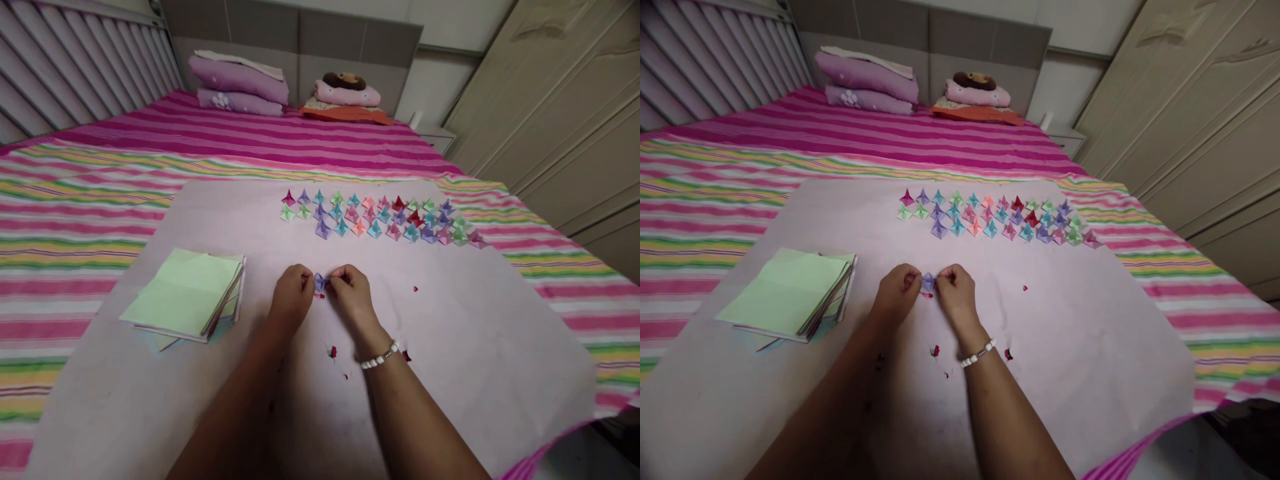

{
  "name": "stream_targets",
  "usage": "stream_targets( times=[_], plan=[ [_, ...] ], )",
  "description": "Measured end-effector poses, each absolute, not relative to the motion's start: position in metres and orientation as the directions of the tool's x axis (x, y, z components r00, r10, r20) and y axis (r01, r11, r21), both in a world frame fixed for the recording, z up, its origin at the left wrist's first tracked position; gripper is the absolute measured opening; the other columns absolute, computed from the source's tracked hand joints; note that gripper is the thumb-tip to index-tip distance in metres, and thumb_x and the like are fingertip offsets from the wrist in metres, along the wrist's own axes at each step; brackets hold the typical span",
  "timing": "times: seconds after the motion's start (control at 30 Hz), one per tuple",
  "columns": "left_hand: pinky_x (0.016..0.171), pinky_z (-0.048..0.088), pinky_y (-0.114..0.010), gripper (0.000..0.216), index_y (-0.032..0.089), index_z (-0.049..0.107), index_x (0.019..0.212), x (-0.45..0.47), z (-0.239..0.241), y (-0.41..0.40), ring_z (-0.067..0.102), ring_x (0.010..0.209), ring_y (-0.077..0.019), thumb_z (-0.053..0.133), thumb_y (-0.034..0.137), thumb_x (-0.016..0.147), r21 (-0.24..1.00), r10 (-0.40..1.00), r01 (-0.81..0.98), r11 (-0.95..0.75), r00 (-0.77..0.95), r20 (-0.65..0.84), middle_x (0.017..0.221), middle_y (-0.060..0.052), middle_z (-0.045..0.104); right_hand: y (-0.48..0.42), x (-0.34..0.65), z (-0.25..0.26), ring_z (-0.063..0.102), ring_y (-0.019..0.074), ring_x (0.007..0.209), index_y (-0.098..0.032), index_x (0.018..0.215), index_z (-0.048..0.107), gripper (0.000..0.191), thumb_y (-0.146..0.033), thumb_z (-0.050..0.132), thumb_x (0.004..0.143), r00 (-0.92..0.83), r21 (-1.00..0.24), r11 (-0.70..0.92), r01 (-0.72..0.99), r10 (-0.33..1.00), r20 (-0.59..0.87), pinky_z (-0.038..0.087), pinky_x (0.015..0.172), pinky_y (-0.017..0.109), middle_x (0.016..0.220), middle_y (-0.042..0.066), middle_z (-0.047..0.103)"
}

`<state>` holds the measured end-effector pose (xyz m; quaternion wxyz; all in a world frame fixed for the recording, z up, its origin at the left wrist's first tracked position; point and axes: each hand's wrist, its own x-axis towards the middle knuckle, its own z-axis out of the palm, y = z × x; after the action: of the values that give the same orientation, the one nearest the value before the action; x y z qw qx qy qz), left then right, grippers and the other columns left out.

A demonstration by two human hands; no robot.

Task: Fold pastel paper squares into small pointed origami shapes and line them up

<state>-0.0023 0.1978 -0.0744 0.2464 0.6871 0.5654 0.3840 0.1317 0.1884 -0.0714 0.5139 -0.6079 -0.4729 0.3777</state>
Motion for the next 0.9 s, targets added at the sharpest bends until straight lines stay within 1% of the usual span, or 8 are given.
stream_targets(
  times=[0.07, 0.13, 0.27, 0.4, 0.6, 0.67, 0.77, 0.9],
  plan=[
    [0.066, 0.046, -0.03, 0.008, 0.018, 0.057, 0.081, -0.002, -0.073, 0.197, 0.056, 0.07, -0.0162, 0.051, 0.014, 0.079, 0.779, 0.964, 0.578, -0.243, 0.057, 0.259, 0.078, -0.003, 0.059, 0.189, 0.132, -0.072, 0.054, 0.0171, 0.057, -0.022, 0.06, 0.054, 0.004, -0.02, 0.051, 0.062, 0.28, -0.984, -0.029, 0.178, 0.96, 0.022, 0.041, 0.056, 0.029, 0.057, -0.001, 0.058],
    [0.069, 0.047, -0.03, 0.014, 0.018, 0.059, 0.082, -0.002, -0.072, 0.197, 0.057, 0.073, -0.0166, 0.049, 0.009, 0.077, 0.77, 0.953, 0.572, -0.283, 0.081, 0.291, 0.083, -0.004, 0.059, 0.19, 0.133, -0.073, 0.052, 0.0166, 0.056, -0.022, 0.06, 0.055, 0.005, -0.02, 0.051, 0.062, 0.279, -0.985, -0.023, 0.171, 0.96, 0.026, 0.04, 0.055, 0.028, 0.056, -0.001, 0.057],
    [0.077, 0.048, -0.032, 0.024, 0.017, 0.062, 0.078, -0.002, -0.071, 0.196, 0.057, 0.083, -0.0179, 0.045, 0.001, 0.073, 0.728, 0.925, 0.576, -0.372, 0.161, 0.345, 0.086, -0.006, 0.059, 0.19, 0.134, -0.076, 0.05, 0.0149, 0.053, -0.021, 0.059, 0.055, 0.006, -0.019, 0.05, 0.062, 0.248, -0.99, 0.003, 0.145, 0.968, 0.039, 0.038, 0.053, 0.027, 0.053, -0.003, 0.055],
    [0.077, 0.049, -0.032, 0.023, 0.016, 0.062, 0.075, -0.001, -0.074, 0.197, 0.057, 0.082, -0.018, 0.046, 0.001, 0.073, 0.703, 0.922, 0.61, -0.365, 0.133, 0.363, 0.085, -0.006, 0.058, 0.191, 0.135, -0.076, 0.049, 0.0145, 0.052, -0.02, 0.058, 0.057, 0.011, -0.02, 0.047, 0.062, 0.229, -0.991, -0.019, 0.131, 0.973, 0.012, 0.037, 0.052, 0.026, 0.052, -0.003, 0.055],
    [0.08, 0.051, -0.034, 0.021, 0.016, 0.062, 0.077, 0.001, -0.081, 0.199, 0.058, 0.083, -0.019, 0.046, 0.002, 0.074, 0.648, 0.907, 0.668, -0.366, 0.101, 0.409, 0.085, -0.007, 0.059, 0.19, 0.135, -0.074, 0.052, 0.0163, 0.056, -0.02, 0.06, 0.06, 0.015, -0.021, 0.045, 0.062, 0.265, -0.976, -0.03, 0.214, 0.964, 0.029, 0.04, 0.056, 0.027, 0.054, -0.001, 0.058],
    [0.082, 0.051, -0.034, 0.023, 0.016, 0.063, 0.08, 0.001, -0.081, 0.199, 0.059, 0.084, -0.0188, 0.046, 0.003, 0.074, 0.644, 0.912, 0.675, -0.359, 0.107, 0.396, 0.087, -0.007, 0.059, 0.189, 0.135, -0.074, 0.054, 0.0174, 0.059, -0.02, 0.061, 0.06, 0.016, -0.021, 0.045, 0.063, 0.269, -0.969, -0.018, 0.248, 0.962, 0.051, 0.041, 0.057, 0.028, 0.056, 0.0, 0.059],
    [0.083, 0.051, -0.034, 0.027, 0.014, 0.067, 0.086, 0.002, -0.08, 0.198, 0.06, 0.086, -0.0191, 0.046, 0.004, 0.073, 0.647, 0.931, 0.686, -0.334, 0.134, 0.339, 0.092, -0.008, 0.06, 0.188, 0.135, -0.071, 0.056, 0.0187, 0.064, -0.02, 0.062, 0.061, 0.017, -0.02, 0.044, 0.063, 0.269, -0.952, -0.006, 0.306, 0.96, 0.08, 0.043, 0.061, 0.029, 0.06, 0.001, 0.061],
    [0.082, 0.051, -0.034, 0.029, 0.012, 0.069, 0.093, 0.003, -0.076, 0.196, 0.06, 0.086, -0.0198, 0.047, 0.007, 0.075, 0.645, 0.947, 0.7, -0.307, 0.159, 0.277, 0.096, -0.01, 0.059, 0.185, 0.134, -0.068, 0.059, 0.0198, 0.07, -0.019, 0.066, 0.062, 0.019, -0.018, 0.044, 0.063, 0.269, -0.929, -0.002, 0.37, 0.957, 0.105, 0.045, 0.067, 0.031, 0.068, 0.003, 0.064]
  ],
)
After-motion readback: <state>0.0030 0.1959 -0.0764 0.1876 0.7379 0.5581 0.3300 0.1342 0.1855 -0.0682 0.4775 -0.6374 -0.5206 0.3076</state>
